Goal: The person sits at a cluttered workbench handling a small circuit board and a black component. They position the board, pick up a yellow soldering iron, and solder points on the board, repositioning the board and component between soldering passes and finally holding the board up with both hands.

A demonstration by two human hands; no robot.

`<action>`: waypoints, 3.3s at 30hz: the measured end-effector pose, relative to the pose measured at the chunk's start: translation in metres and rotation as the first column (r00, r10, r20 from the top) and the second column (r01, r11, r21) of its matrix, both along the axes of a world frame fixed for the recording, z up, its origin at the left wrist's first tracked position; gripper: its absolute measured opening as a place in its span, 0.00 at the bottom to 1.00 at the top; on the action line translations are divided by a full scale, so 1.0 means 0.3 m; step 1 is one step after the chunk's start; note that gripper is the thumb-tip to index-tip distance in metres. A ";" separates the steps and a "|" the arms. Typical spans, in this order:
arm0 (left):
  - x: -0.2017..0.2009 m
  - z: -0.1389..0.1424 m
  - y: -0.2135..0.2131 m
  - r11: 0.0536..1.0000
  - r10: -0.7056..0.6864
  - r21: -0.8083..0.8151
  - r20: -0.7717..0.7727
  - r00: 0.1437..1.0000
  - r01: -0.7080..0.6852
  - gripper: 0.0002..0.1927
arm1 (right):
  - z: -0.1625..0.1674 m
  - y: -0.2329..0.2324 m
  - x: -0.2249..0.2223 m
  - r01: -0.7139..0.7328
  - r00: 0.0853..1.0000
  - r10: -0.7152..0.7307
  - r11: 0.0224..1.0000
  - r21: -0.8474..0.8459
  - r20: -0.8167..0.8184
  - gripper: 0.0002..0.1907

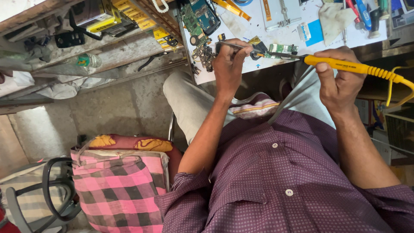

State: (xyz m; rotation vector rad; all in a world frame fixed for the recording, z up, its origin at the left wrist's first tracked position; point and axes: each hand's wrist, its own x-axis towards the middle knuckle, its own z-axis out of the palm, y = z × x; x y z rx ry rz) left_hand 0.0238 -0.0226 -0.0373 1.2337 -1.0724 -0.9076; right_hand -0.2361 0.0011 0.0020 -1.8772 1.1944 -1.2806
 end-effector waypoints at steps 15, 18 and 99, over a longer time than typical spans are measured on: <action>0.001 -0.019 -0.002 1.000 -0.005 -0.010 0.011 1.000 0.005 0.07 | -0.015 -0.001 -0.006 -0.008 1.000 0.008 1.000 0.017 -0.002 0.12; 0.000 -0.020 -0.002 0.998 -0.006 -0.058 0.001 1.000 0.006 0.07 | -0.002 -0.002 0.000 -0.007 1.000 0.007 1.000 0.023 -0.004 0.11; 0.005 -0.012 0.000 0.997 -0.022 -0.068 0.020 1.000 0.024 0.07 | 0.073 -0.050 -0.012 -0.056 0.993 0.050 0.997 -0.055 -0.108 0.08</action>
